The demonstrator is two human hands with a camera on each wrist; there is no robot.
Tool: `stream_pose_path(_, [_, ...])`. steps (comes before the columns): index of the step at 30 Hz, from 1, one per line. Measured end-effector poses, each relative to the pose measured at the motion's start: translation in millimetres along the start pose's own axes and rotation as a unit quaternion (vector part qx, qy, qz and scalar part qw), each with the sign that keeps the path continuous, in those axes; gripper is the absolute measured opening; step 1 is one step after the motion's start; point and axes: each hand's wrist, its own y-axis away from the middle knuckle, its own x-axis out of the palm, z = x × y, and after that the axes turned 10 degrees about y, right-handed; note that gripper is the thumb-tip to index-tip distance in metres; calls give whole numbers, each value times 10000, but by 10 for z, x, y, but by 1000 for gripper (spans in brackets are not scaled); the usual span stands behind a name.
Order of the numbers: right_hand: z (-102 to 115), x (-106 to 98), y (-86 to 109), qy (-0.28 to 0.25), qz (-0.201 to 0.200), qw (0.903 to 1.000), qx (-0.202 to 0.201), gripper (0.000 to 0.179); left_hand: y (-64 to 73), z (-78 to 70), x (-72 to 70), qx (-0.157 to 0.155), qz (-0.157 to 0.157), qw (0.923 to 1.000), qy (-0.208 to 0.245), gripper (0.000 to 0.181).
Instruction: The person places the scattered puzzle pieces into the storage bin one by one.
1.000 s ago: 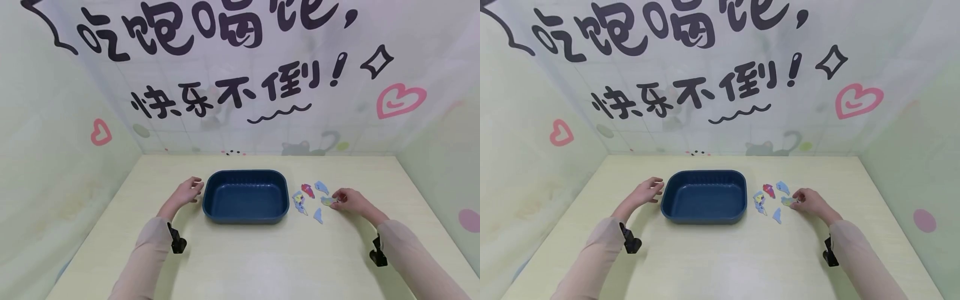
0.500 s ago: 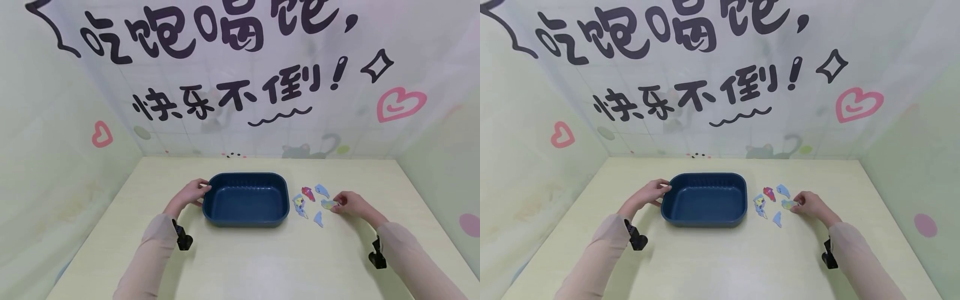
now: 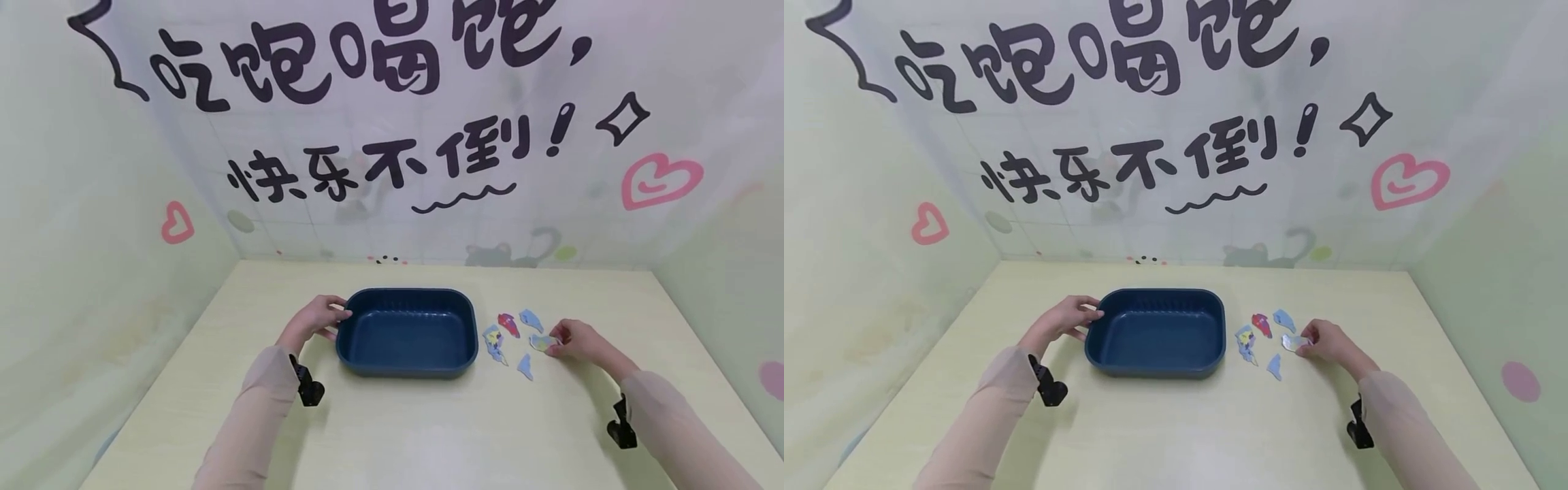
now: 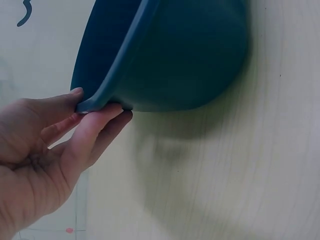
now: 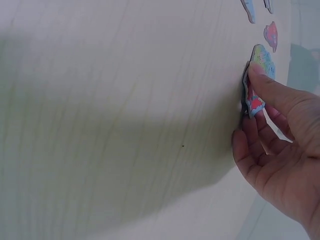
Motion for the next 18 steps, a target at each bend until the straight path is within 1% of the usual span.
stream_pose_path(3, [9,-2,9,37,-23,10000,-34,32,1,7,-2,-85,-74,9998,141,43])
stream_pose_path(7, [18,3,18,47,-41,10000,-26,34,-1,27,-7,-132,-158,9996,211,42])
stream_pose_path(14, [6,15,49,83,-113,9997,-203,30,31,27,23,-136,-161,9996,163,41])
stream_pose_path(18, [19,-15,47,16,5,9998,-217,27,52,35,20,-150,-244,9995,141,40])
